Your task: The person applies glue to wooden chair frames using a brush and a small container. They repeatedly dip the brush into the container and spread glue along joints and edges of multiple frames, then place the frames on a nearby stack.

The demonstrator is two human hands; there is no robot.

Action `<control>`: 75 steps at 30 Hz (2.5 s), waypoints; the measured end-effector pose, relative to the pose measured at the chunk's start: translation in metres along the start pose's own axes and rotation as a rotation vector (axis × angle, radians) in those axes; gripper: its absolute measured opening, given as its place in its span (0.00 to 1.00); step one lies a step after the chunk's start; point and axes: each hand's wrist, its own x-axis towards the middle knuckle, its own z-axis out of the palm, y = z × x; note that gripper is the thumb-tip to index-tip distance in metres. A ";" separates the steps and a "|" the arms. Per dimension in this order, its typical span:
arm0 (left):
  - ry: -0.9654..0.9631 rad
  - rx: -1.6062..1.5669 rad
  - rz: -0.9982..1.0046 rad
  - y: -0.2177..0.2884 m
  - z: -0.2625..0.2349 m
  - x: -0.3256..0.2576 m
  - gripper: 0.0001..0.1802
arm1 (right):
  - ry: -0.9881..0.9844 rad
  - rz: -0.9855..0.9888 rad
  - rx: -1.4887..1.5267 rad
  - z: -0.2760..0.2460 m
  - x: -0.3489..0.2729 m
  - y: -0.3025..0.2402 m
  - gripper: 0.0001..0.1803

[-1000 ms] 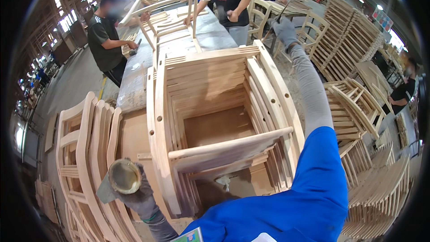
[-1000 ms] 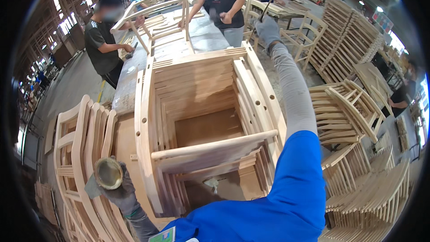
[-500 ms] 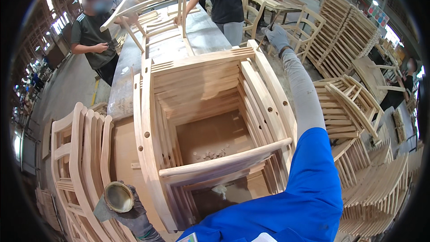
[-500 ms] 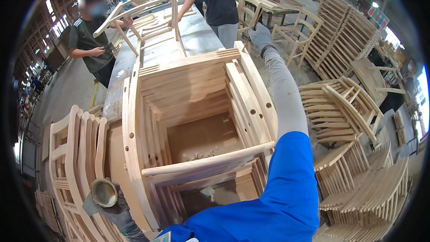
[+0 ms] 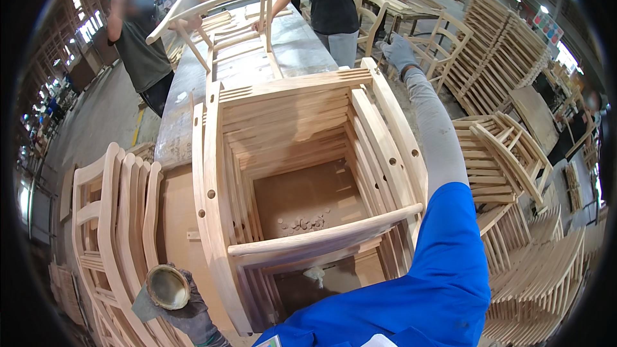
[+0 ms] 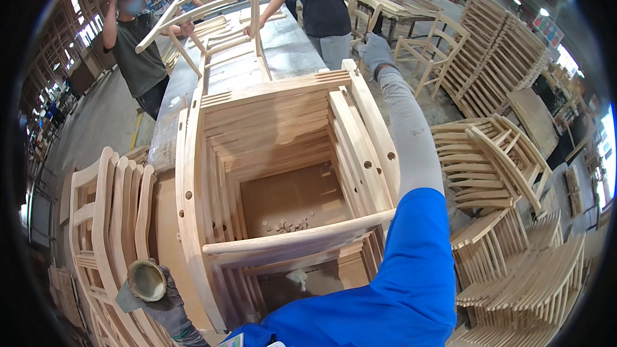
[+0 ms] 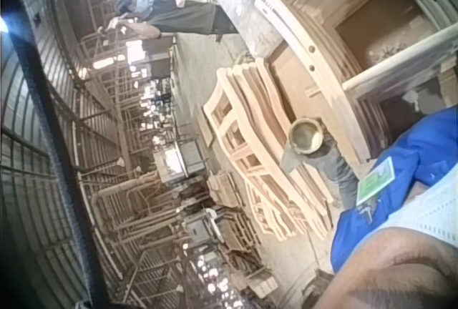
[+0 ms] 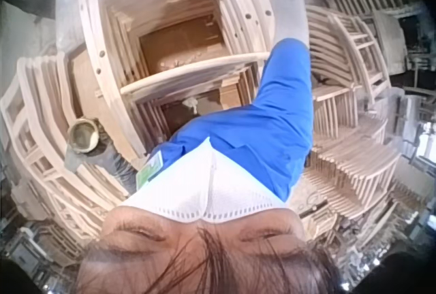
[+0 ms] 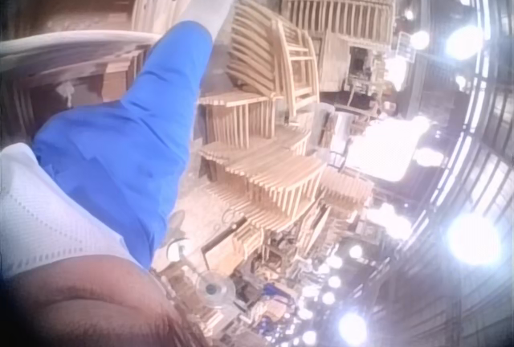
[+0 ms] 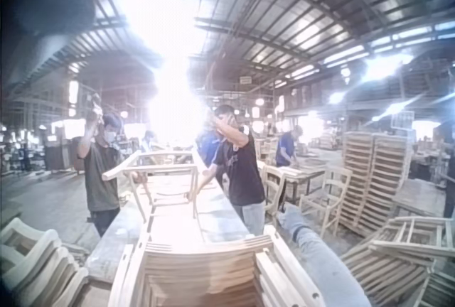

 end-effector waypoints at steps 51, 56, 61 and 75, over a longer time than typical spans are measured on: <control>-0.255 -0.096 -0.068 -0.029 -0.068 -0.054 0.30 | 0.263 -0.111 0.151 -0.120 -0.445 -0.026 0.23; -0.275 -0.015 0.041 -0.033 -0.084 -0.054 0.32 | 0.224 -0.159 0.263 -0.094 -0.455 -0.033 0.20; -0.293 0.190 0.222 -0.036 -0.092 -0.052 0.28 | 0.233 -0.211 0.300 -0.091 -0.454 -0.038 0.19; -0.271 0.760 0.641 -0.041 -0.107 -0.054 0.29 | 0.171 -0.277 0.323 -0.119 -0.467 -0.020 0.23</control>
